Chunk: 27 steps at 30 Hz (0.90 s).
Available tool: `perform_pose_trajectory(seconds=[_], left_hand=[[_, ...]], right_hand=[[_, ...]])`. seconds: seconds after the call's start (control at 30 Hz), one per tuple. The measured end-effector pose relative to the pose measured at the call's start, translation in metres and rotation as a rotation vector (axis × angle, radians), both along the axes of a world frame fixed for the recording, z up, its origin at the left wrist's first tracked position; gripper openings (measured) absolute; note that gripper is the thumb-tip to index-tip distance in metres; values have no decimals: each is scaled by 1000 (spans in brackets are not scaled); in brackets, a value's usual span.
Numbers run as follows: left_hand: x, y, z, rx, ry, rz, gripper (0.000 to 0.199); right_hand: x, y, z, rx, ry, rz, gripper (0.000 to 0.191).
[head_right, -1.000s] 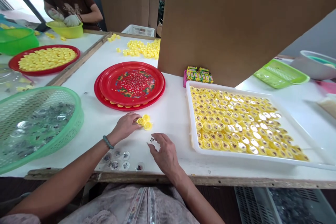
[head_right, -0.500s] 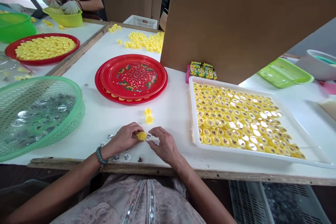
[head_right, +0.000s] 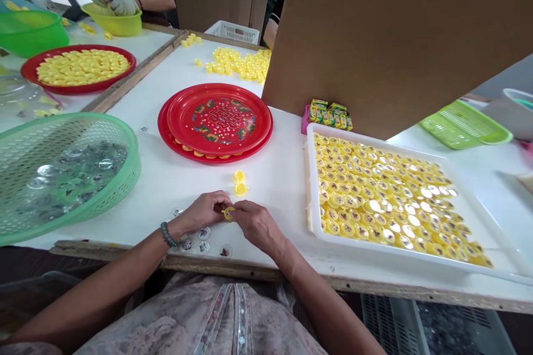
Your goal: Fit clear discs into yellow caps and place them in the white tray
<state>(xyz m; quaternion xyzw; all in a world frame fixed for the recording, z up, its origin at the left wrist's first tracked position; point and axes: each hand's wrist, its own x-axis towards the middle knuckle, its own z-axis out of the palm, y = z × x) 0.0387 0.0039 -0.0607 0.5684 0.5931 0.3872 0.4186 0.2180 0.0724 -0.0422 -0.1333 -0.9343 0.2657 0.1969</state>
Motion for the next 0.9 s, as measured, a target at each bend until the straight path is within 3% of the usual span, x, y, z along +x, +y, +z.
perform_pose_trajectory(seconds=[0.2,0.4,0.63,0.8,0.9], left_hand=[[-3,0,1,-26,-30,-24,13],[-9,-2,3,-78,-113,-78,20],[-10,-4,0,-208,-263,67,31],[-8,-6,6,-254,-285,92,24],[-4,-8,12,-296,-309,176,23]], right_hand=[[-3,-10,2,185,-139,-44,17],[-7,-12,1,256,-224,-26,15],[-8,-7,2,198,-173,-34,17],[-9,-8,1,105,-89,-53,18],[-7,-8,-5,57,-40,-104,18]])
